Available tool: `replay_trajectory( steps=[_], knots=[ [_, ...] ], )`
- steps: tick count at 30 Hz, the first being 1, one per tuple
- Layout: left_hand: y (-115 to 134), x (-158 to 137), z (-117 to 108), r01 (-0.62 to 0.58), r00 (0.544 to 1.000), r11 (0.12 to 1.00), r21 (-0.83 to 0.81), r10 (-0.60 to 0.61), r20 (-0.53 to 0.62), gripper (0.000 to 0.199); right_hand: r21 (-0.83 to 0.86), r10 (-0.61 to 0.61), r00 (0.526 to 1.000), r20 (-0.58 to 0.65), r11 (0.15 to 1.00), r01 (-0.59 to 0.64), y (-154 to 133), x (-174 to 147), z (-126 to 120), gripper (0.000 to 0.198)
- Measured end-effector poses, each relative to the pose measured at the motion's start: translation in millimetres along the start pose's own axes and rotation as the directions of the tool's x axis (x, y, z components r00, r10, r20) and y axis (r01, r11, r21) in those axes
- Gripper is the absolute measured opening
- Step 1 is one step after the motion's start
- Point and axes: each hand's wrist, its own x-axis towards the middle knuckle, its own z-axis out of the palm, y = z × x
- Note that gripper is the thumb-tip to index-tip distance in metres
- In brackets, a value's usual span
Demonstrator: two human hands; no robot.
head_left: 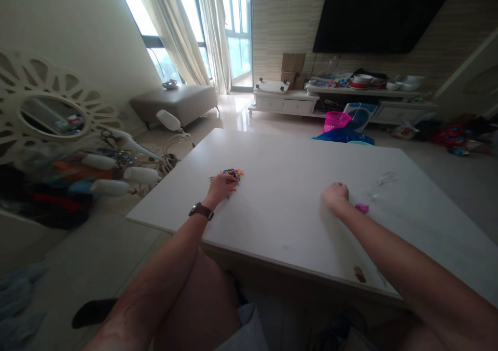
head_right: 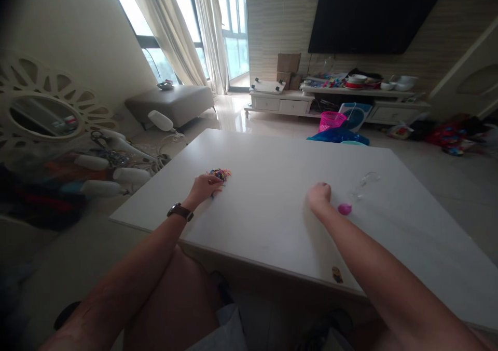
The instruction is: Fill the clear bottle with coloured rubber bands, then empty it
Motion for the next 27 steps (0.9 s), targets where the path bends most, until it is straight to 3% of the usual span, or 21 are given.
replay_trajectory(
  steps=[2,4,9,10,12,14,19,22,27],
  knots=[
    [6,2,8,0.014,0.999,0.995,-0.103,-0.011,0.03,0.013,0.077,-0.082,0.992,0.1,0.994,0.075,-8,-16,-4,0.008],
    [12,4,19,0.015,0.998,0.978,-0.208,-0.001,0.065,0.012,0.164,-0.132,0.983,0.126,0.98,0.11,-24,-37,6,0.014],
    [30,3,44,0.017,0.993,0.909,-0.415,0.034,0.117,0.019,0.431,-0.089,0.989,0.115,0.902,0.031,-102,-79,70,0.026],
    [33,1,47,0.024,0.99,0.899,-0.437,0.039,0.135,0.021,0.488,-0.113,0.984,0.137,0.872,0.032,-118,-83,82,0.028],
    [38,-2,51,0.033,0.984,0.885,-0.465,0.053,0.169,0.027,0.682,-0.189,0.961,0.203,0.731,0.0,-144,-90,100,0.032],
    [39,-5,53,0.047,0.982,0.878,-0.476,0.046,0.182,0.033,0.731,-0.272,0.931,0.245,0.682,0.007,-158,-94,109,0.025],
    [33,-4,53,0.082,0.979,0.877,-0.474,0.02,0.205,0.037,0.699,-0.341,0.895,0.287,0.714,0.048,-156,-99,111,0.016],
    [27,0,51,0.06,0.979,0.886,-0.46,0.038,0.201,0.031,0.647,-0.342,0.901,0.267,0.756,0.096,-153,-99,113,0.015],
    [14,2,38,-0.03,0.997,0.958,-0.286,0.05,0.064,0.02,0.468,-0.292,0.932,0.216,0.868,0.164,-144,-73,115,0.011]
  ],
)
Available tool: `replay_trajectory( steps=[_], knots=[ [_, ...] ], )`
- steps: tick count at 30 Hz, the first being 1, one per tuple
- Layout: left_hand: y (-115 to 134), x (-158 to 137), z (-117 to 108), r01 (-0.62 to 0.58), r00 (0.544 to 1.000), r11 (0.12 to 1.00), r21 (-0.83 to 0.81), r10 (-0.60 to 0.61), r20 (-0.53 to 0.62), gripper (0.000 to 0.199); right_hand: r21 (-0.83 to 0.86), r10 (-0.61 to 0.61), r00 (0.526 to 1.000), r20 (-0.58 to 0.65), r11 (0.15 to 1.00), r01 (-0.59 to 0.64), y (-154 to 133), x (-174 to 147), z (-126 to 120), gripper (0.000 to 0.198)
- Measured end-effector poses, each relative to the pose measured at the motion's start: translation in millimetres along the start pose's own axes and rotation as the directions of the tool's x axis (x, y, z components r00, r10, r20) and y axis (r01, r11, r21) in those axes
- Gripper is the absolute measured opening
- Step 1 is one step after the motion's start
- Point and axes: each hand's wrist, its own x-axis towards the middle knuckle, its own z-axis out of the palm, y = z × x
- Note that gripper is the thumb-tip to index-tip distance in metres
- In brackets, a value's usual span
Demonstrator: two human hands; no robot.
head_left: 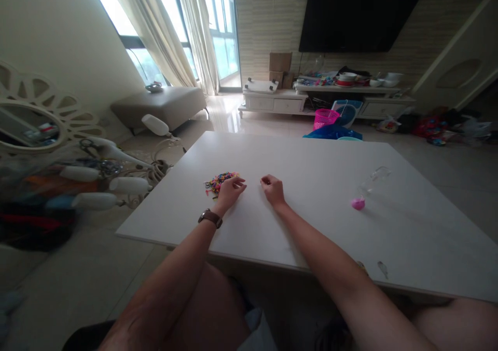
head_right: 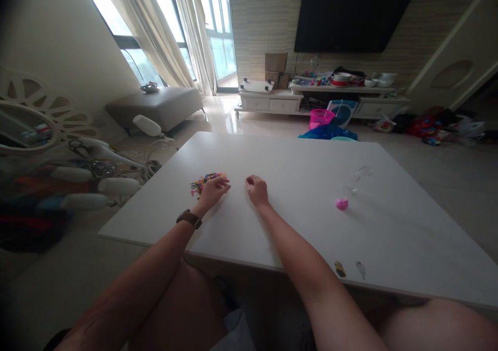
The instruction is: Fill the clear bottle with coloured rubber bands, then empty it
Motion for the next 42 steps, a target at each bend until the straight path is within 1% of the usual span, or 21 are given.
replay_trajectory(
  steps=[2,5,7,8,10,13,16,18,20,23,29,33,38,42],
  knots=[
    [-4,-2,-8,0.003,0.999,0.992,0.125,0.003,-0.048,0.014,-0.095,-0.003,1.0,0.002,0.995,0.003,11,12,-16,0.008],
    [-10,-6,-18,0.024,0.997,0.966,0.258,-0.004,-0.077,0.015,-0.209,0.0,1.0,0.006,0.978,0.002,28,24,-42,0.01],
    [-13,-8,-21,0.006,0.996,0.943,0.333,0.025,-0.089,0.017,-0.26,-0.012,1.0,0.019,0.965,0.016,35,24,-51,0.011],
    [-13,-8,-23,0.003,0.994,0.929,0.37,0.037,-0.103,0.019,-0.278,-0.027,0.999,0.041,0.96,0.038,36,23,-52,0.012],
    [-12,-7,-26,0.036,0.99,0.9,0.435,0.026,-0.136,0.021,-0.295,-0.075,0.99,0.119,0.949,0.107,33,19,-44,0.013],
    [-6,-4,-32,0.148,0.983,0.855,0.497,-0.073,-0.168,0.025,-0.29,-0.147,0.96,0.239,0.933,0.215,20,14,-20,0.019],
    [2,-1,-37,0.248,0.968,0.802,0.543,-0.183,-0.173,0.025,-0.294,-0.172,0.947,0.273,0.922,0.252,9,16,2,0.022],
    [6,0,-39,0.286,0.958,0.778,0.56,-0.237,-0.16,0.024,-0.305,-0.163,0.948,0.275,0.92,0.247,7,19,10,0.024],
    [7,0,-40,0.299,0.953,0.766,0.569,-0.266,-0.142,0.024,-0.322,-0.141,0.956,0.257,0.92,0.222,9,23,11,0.025],
    [7,-2,-41,0.284,0.956,0.761,0.584,-0.267,-0.117,0.022,-0.338,-0.116,0.967,0.229,0.922,0.19,14,25,10,0.024],
    [4,-6,-41,0.264,0.956,0.763,0.59,-0.287,-0.055,0.025,-0.324,-0.127,0.96,0.251,0.923,0.206,12,22,9,0.027],
    [3,-9,-43,0.257,0.96,0.773,0.58,-0.275,-0.06,0.025,-0.365,-0.107,0.97,0.218,0.913,0.183,7,19,8,0.032],
    [-3,-9,-47,0.275,0.953,0.771,0.575,-0.297,-0.057,0.027,-0.428,-0.091,0.974,0.208,0.887,0.174,3,16,6,0.028],
    [-5,-8,-49,0.271,0.952,0.774,0.572,-0.303,-0.041,0.02,-0.458,-0.097,0.97,0.223,0.868,0.193,0,15,6,0.028]
  ],
)
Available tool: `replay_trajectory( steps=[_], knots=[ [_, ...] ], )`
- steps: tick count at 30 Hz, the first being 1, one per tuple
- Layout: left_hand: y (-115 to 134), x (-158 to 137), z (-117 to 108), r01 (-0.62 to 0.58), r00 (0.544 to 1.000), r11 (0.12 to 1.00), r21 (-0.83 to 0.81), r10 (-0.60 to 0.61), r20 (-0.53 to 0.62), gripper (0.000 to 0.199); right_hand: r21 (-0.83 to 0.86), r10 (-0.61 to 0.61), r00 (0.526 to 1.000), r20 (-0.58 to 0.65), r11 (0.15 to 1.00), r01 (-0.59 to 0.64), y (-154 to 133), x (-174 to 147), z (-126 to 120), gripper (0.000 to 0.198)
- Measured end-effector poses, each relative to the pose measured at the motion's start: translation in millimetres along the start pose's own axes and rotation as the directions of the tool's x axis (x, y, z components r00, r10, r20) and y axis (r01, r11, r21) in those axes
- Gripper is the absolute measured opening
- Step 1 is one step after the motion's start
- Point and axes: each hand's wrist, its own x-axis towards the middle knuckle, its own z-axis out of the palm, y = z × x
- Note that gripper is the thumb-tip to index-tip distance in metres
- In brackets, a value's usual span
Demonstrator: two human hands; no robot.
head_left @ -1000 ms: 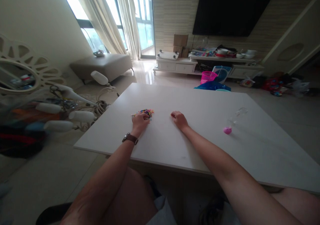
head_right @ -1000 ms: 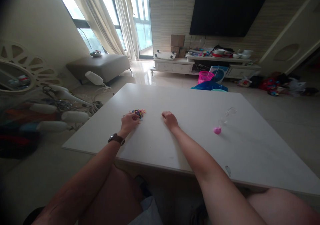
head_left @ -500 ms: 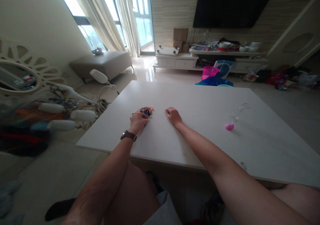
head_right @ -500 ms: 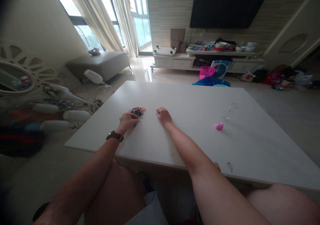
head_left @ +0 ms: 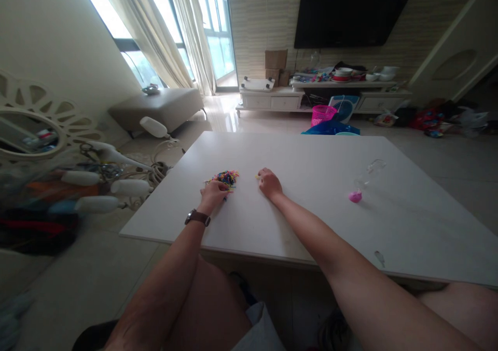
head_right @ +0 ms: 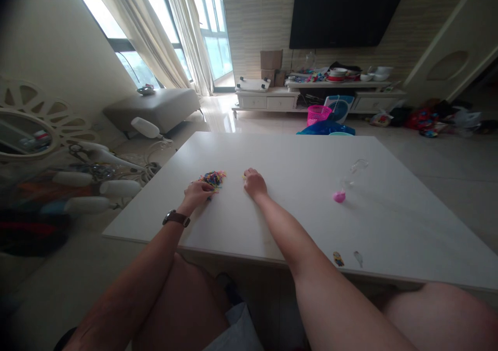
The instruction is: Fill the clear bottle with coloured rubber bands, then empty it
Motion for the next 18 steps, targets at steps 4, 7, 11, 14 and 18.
replay_trajectory(
  steps=[4,7,11,14,18],
  knots=[
    [1.0,-1.3,0.4,-0.012,1.0,1.0,0.011,0.012,-0.022,0.015,-0.028,-0.002,1.0,0.004,1.0,0.002,-1.2,-0.4,-0.7,0.027],
    [2.1,-1.9,2.8,-0.021,1.0,0.999,0.039,0.022,-0.015,0.018,-0.04,-0.001,1.0,0.007,0.999,0.001,-1.9,-0.6,-0.8,0.025],
    [4.6,-2.6,4.2,-0.043,0.999,0.997,0.064,0.042,0.005,0.013,-0.047,0.001,1.0,0.008,0.999,-0.001,-3.5,-1.4,-1.6,0.025],
    [6.7,-3.8,3.2,-0.045,0.999,0.997,0.065,0.045,-0.002,0.012,-0.051,0.0,1.0,0.006,0.999,0.0,-4.5,-1.8,-2.1,0.027],
    [6.7,-4.2,2.8,-0.036,0.999,0.998,0.052,0.037,-0.018,0.015,-0.055,-0.004,1.0,0.014,0.998,0.005,-3.9,-1.3,-1.5,0.024]
  ],
)
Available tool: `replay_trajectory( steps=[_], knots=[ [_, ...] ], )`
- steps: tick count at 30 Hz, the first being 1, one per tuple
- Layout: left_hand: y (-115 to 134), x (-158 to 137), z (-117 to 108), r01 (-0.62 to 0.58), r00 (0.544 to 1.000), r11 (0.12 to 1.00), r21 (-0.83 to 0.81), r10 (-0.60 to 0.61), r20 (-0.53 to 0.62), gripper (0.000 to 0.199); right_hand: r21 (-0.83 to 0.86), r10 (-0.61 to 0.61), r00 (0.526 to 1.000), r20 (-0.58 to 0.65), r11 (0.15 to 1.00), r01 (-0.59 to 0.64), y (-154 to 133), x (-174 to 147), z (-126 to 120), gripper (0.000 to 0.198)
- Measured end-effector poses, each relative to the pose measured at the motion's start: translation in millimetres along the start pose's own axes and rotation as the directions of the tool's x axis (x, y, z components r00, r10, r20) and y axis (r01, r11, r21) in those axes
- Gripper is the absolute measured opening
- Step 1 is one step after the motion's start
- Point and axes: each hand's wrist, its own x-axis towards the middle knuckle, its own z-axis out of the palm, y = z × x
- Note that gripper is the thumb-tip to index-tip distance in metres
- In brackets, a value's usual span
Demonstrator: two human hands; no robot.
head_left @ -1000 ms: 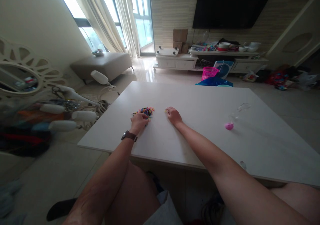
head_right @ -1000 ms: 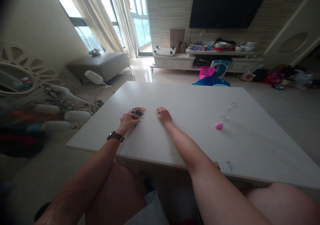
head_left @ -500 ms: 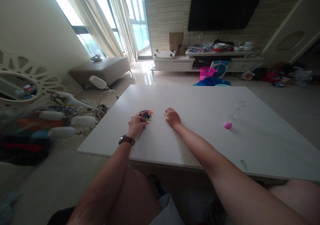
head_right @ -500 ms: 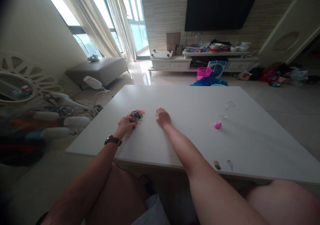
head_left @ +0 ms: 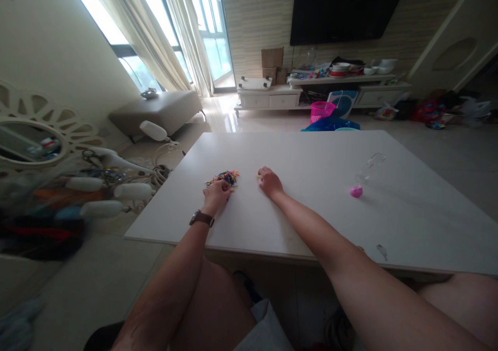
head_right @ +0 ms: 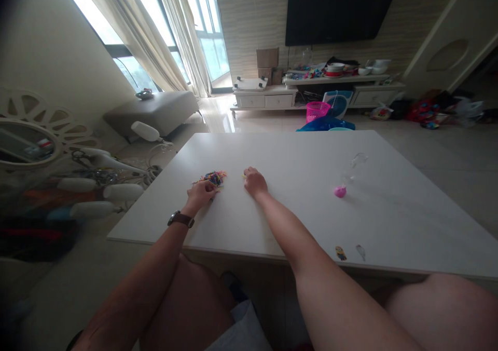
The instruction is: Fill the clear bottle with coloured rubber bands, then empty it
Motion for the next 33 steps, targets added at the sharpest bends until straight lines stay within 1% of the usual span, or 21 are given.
replay_trajectory(
  steps=[4,7,9,15,21,25,29,33],
  knots=[
    [-3,1,1,0.001,0.999,1.0,-0.008,-0.001,0.049,0.013,0.001,-0.014,1.0,0.017,1.0,0.014,1,0,1,0.017],
    [-3,1,1,0.002,0.999,1.0,-0.02,-0.001,0.054,0.012,0.006,-0.019,1.0,0.021,1.0,0.018,1,0,2,0.017],
    [-3,1,1,0.0,0.999,1.0,-0.028,0.001,0.042,0.012,0.008,-0.018,1.0,0.02,1.0,0.018,1,0,2,0.017],
    [2,0,3,0.006,0.999,1.0,-0.013,-0.006,-0.042,0.014,0.006,-0.008,1.0,0.01,1.0,0.008,-1,0,1,0.019],
    [6,1,11,-0.01,0.998,0.999,0.034,0.012,-0.063,0.017,0.012,-0.015,1.0,0.0,1.0,0.015,-1,0,0,0.021],
    [7,3,14,-0.002,0.998,0.999,0.038,0.005,-0.068,0.015,0.018,-0.001,1.0,-0.012,1.0,0.002,0,0,0,0.021],
    [8,5,14,-0.002,0.997,0.999,0.04,0.005,-0.074,0.013,0.02,0.018,1.0,-0.025,1.0,-0.017,1,0,1,0.02],
    [8,5,12,-0.003,0.996,1.0,0.026,0.005,-0.093,0.015,0.022,0.012,1.0,-0.025,1.0,-0.011,0,-1,1,0.019]
  ],
)
